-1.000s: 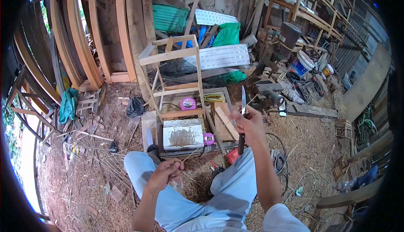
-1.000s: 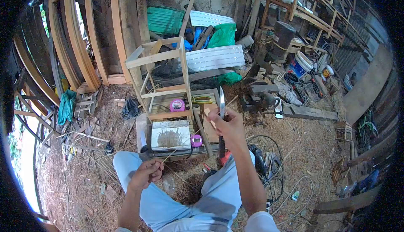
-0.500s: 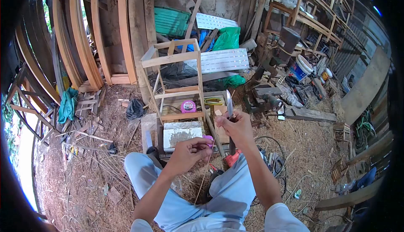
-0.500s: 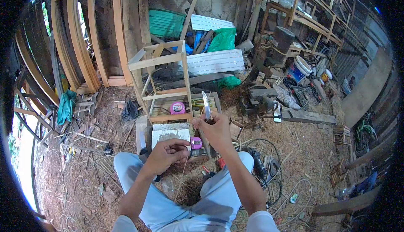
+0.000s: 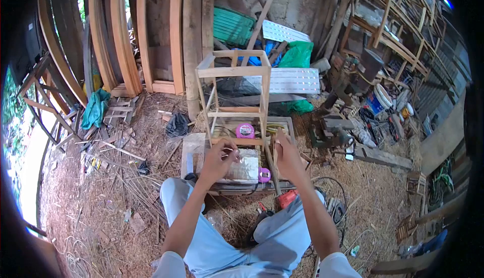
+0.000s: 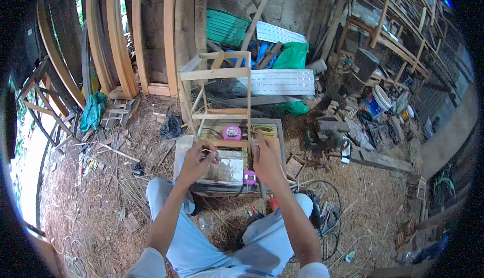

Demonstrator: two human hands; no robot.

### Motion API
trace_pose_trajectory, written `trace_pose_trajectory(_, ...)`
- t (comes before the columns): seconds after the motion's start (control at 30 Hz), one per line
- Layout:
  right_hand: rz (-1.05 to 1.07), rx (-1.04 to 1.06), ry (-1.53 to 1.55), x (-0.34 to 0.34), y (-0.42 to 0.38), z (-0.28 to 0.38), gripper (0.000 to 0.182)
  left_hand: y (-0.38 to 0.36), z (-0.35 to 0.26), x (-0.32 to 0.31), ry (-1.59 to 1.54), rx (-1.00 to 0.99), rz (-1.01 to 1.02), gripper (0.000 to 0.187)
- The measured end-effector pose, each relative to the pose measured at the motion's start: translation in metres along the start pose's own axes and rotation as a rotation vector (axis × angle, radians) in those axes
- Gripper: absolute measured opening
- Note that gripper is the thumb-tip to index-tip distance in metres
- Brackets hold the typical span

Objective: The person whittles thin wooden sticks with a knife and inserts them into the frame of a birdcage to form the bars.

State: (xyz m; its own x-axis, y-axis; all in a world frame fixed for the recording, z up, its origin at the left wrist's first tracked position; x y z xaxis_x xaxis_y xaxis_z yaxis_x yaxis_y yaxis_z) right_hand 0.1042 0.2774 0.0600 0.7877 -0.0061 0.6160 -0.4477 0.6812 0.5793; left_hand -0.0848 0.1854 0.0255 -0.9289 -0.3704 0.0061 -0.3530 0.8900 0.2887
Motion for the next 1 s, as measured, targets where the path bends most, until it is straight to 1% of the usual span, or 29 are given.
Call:
trace_pose_trajectory(0.03,0.007,0.013,-0.003,0.001,-0.005,0.011,0.035,0.003,0.003,0.003,-0.006,-0.005,-0.012,0.005)
trace_pose_trajectory(0.1,0.126,-0.414,0.011,-0.007,-0.016,-0.005,0.034,0.012,0.011,0.010,-0.313,-0.005,-0.143,0.005)
trace_pose_trajectory(0.13,0.023,-0.149,-0.156,-0.006,-0.016,0.000,0.034,0.012,0.017,0.011,-0.320,-0.028,-0.162,0.004)
trace_pose_trajectory(0.17,0.037,-0.145,-0.170,-0.009,-0.016,-0.005,0.034,0.014,0.028,0.013,-0.337,-0.021,-0.172,0.004)
trace_pose_trajectory(0.23,-0.201,0.185,-0.261,-0.001,-0.017,0.011,0.028,0.016,0.042,0.019,-0.308,-0.067,-0.214,0.005)
trace_pose_trajectory(0.27,-0.168,0.052,-0.083,-0.002,-0.017,0.003,0.027,0.018,0.050,0.022,-0.283,-0.054,-0.233,0.006)
trace_pose_trajectory(0.3,-0.162,0.049,-0.085,-0.003,-0.014,-0.003,0.027,0.021,0.047,0.024,-0.285,-0.048,-0.234,0.006)
trace_pose_trajectory(0.37,-0.185,0.277,-0.174,-0.002,-0.010,0.000,0.028,0.025,0.042,0.022,-0.331,-0.016,-0.211,0.007)
trace_pose_trajectory(0.4,-0.254,0.201,-0.046,-0.004,-0.009,-0.002,0.026,0.026,0.041,0.022,-0.330,-0.012,-0.212,0.007)
trace_pose_trajectory(0.43,-0.253,0.197,-0.042,-0.008,-0.008,0.001,0.026,0.028,0.042,0.023,-0.405,0.002,-0.236,0.007)
trace_pose_trajectory(0.47,-0.133,0.016,0.214,-0.015,-0.008,-0.006,0.024,0.028,0.043,0.024,-0.479,0.019,-0.259,0.007)
trace_pose_trajectory(0.5,-0.011,-0.166,0.470,-0.024,-0.010,-0.008,0.024,0.028,0.043,0.024,-0.470,0.025,-0.258,0.007)
trace_pose_trajectory(0.53,0.081,-0.327,0.725,-0.035,-0.015,-0.001,0.031,0.027,0.044,0.024,-0.538,0.044,-0.266,0.007)
trace_pose_trajectory(0.57,0.081,-0.332,0.738,-0.039,-0.019,0.004,0.031,0.026,0.046,0.024,-0.605,0.062,-0.274,0.007)
trace_pose_trajectory(0.63,0.346,-0.685,1.120,-0.073,-0.036,0.004,0.038,0.023,0.049,0.019,-0.626,0.108,-0.269,0.007)
trace_pose_trajectory(0.67,0.380,-0.726,1.163,-0.085,-0.036,0.001,0.042,0.021,0.054,0.014,-0.662,0.157,-0.258,0.008)
trace_pose_trajectory(0.7,0.362,-0.746,1.182,-0.092,-0.033,-0.006,0.042,0.021,0.057,0.008,-0.643,0.179,-0.245,0.008)
trace_pose_trajectory(0.77,0.250,-0.660,1.177,-0.094,-0.027,-0.024,0.039,0.016,0.063,-0.009,-0.568,0.208,-0.165,0.009)
trace_pose_trajectory(0.8,0.223,-0.651,1.145,-0.092,-0.025,-0.038,0.036,0.011,0.065,-0.018,-0.576,0.278,-0.168,0.013)
trace_pose_trajectory(0.83,0.194,-0.640,1.156,-0.084,-0.019,-0.044,0.032,0.009,0.063,-0.024,-0.574,0.296,-0.153,0.013)
trace_pose_trajectory(0.9,0.223,-0.700,1.141,-0.077,-0.020,-0.060,0.029,-0.005,0.069,-0.040,-0.372,0.637,0.044,0.020)
trace_pose_trajectory(0.93,0.206,-0.707,1.152,-0.074,-0.021,-0.069,0.029,-0.012,0.056,-0.047,-0.141,0.605,0.269,0.022)
trace_pose_trajectory(0.97,0.251,-0.723,1.101,-0.074,-0.024,-0.077,0.029,-0.019,0.039,-0.051,-0.125,0.609,0.285,0.022)
trace_pose_trajectory(1.0,0.290,-0.741,1.052,-0.074,-0.027,-0.083,0.028,-0.035,0.022,-0.064,-0.146,0.731,0.466,0.023)
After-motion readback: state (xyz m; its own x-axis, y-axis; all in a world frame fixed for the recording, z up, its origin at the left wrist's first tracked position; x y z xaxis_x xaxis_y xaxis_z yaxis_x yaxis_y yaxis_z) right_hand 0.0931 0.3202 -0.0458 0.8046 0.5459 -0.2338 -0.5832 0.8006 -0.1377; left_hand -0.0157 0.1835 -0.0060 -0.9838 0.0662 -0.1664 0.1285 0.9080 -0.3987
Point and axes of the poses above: each hand's wrist, its own y-axis towards the middle knuckle, its own x-axis out of the back of the hand, z = x × y, the point moved 6 cm from there along y, towards the middle knuckle, and after that the axes turned 4 degrees about -z, right-handed, at the moved point
